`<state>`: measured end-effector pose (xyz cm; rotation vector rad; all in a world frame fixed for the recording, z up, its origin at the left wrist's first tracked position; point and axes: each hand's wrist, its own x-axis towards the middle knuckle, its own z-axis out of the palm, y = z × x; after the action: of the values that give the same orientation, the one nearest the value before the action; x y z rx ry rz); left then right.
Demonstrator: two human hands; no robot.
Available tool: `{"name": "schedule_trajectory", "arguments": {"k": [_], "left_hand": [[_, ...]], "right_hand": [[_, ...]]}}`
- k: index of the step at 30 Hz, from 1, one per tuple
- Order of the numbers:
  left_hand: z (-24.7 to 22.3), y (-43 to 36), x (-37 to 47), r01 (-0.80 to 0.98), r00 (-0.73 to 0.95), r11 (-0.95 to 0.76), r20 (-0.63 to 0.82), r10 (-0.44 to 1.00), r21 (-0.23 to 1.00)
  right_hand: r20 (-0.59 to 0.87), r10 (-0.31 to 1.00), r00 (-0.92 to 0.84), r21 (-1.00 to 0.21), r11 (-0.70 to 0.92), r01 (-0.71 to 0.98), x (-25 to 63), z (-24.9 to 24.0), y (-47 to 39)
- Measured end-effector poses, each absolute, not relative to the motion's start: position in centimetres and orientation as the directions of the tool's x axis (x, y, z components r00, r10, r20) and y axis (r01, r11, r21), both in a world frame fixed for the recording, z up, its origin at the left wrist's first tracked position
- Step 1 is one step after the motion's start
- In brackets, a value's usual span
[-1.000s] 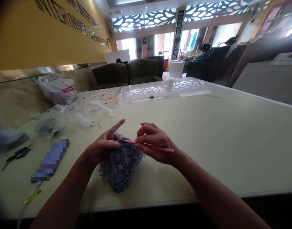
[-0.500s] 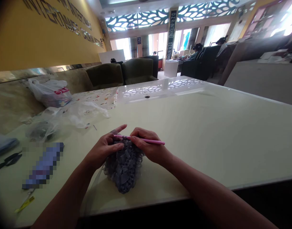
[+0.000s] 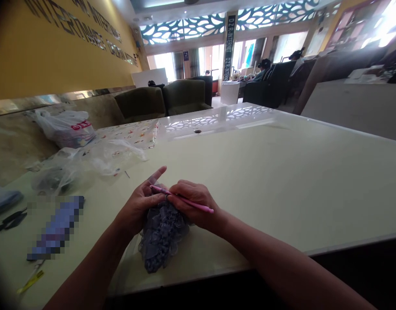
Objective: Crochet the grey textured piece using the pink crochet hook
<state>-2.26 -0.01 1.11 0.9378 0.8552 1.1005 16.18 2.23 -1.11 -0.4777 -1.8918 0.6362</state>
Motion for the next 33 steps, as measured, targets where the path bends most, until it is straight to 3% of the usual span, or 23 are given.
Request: {"name": "schedule_trajectory", "arguments": {"k": [2, 4, 7, 9, 12, 15, 20, 27, 33], "left_hand": [[1.2, 0.0, -2.3, -0.281, 0.231, 0.184, -0.119, 0.966, 0.942], [1.2, 0.0, -2.2, -0.223, 0.185, 0.162, -0.122, 0.975, 0.961], [1.0, 0.1, -2.0, -0.161, 0.073, 0.103, -0.093, 0.993, 0.982], [0.9, 0.1, -1.8, -0.178, 0.063, 0.115, -0.106, 0.992, 0.977], [1.0, 0.2, -2.0, -0.25, 0.195, 0.254, -0.209, 0.958, 0.934], [1.4, 0.2, -2.6, -0.293, 0.322, 0.352, -0.254, 0.912, 0.889], [1.9, 0.3, -3.9, -0.348, 0.364, 0.291, -0.158, 0.918, 0.891], [1.7, 1.0, -5.8, -0.325, 0.417, 0.267, -0.116, 0.901, 0.907], [1.5, 0.9, -5.3, -0.306, 0.421, 0.263, -0.118, 0.9, 0.915]], "right_hand": [[0.75, 0.488, -0.445, -0.483, 0.865, 0.134, 16.5, -1.1, 2.7], [0.778, 0.392, -0.49, -0.27, 0.914, 0.303, 16.5, -1.1, 3.0], [0.81, 0.289, -0.51, 0.025, 0.852, 0.523, 16.2, -1.3, 2.9], [0.822, 0.246, -0.513, 0.127, 0.8, 0.587, 15.9, -1.4, 2.5], [0.828, 0.206, -0.521, 0.178, 0.785, 0.593, 15.8, -1.6, 2.0], [0.853, 0.168, -0.495, 0.14, 0.839, 0.526, 16.0, -1.8, 1.9], [0.887, 0.168, -0.431, -0.017, 0.943, 0.333, 16.3, -1.5, 2.3], [0.82, 0.337, -0.463, -0.319, 0.94, 0.12, 17.3, -0.2, 2.3], [0.611, 0.601, -0.516, -0.686, 0.726, 0.033, 18.4, 0.3, 2.5]]}}
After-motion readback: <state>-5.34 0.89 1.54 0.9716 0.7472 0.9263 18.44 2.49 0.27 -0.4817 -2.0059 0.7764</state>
